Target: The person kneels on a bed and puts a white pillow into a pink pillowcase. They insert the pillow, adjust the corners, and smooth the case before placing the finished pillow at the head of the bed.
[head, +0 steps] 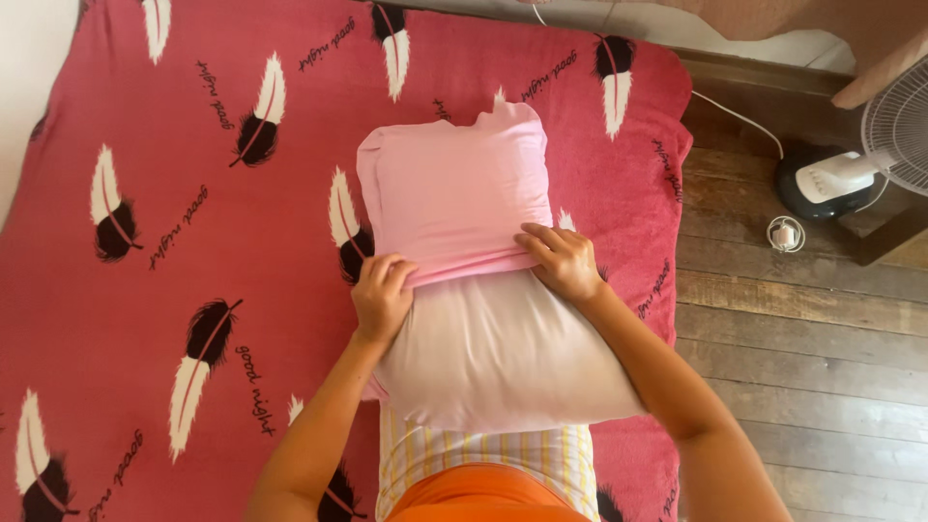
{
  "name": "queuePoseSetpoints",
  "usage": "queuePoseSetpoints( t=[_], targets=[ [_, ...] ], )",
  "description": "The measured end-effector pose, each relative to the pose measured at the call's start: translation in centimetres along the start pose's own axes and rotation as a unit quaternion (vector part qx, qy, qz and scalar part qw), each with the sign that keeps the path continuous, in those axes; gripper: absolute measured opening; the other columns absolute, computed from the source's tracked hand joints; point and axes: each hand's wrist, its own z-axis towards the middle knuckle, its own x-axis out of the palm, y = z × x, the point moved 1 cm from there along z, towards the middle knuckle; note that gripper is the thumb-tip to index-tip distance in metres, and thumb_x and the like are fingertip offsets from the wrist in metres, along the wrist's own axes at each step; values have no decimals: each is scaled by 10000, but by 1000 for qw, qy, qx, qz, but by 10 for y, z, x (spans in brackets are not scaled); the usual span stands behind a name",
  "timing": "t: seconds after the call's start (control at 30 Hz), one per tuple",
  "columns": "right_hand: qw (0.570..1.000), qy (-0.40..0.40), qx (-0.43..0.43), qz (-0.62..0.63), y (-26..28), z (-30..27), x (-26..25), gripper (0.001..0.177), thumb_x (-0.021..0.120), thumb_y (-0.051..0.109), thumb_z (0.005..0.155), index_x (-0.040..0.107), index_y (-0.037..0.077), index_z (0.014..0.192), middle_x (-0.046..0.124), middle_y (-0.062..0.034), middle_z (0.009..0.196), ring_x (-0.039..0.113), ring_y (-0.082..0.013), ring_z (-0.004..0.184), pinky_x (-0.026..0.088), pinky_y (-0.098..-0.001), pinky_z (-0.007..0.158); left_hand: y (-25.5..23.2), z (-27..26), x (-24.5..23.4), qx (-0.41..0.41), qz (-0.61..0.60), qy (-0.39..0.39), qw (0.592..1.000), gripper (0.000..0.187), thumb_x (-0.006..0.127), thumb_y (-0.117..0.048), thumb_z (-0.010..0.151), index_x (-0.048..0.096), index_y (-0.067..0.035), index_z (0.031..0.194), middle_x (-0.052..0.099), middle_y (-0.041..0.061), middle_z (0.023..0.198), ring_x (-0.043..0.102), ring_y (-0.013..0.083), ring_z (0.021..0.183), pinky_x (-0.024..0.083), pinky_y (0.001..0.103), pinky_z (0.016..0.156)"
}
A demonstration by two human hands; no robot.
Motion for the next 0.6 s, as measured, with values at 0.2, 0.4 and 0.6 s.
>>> queuePoseSetpoints(
  t=[0.2, 0.4, 0.6],
  targets=[
    [998, -31, 41, -47, -6, 16, 30, 541, 732, 61, 785, 655, 191, 1304, 707, -43, 1173, 709, -254, 904, 569, -387, 748, 18, 28, -18, -28, 18, -116, 993, 341, 681, 155, 675, 751, -78, 915, 688, 59, 1003, 657, 273, 922, 555, 351, 661],
    [940, 175, 293, -9, -16, -47, 55, 755, 660, 0, 828, 496, 217, 1532, 688, -143, 1125, 678, -402, 878, 544, -501, 726, 34, -26, -41, -143, 88, 21, 986, 359, 709, 121, 692, 732, -103, 972, 698, 97, 1072, 649, 311, 1021, 570, 377, 749],
    [959, 113, 224, 129, 18, -81, 25, 870, 643, -120, 732, 481, 235, 1509, 637, -159, 1333, 676, -434, 972, 562, -499, 795, -25, -100, -38, -128, -38, 170, 976, 413, 700, 29, 817, 726, -149, 1187, 713, 62, 1218, 650, 305, 1175, 524, 417, 1004]
  ],
)
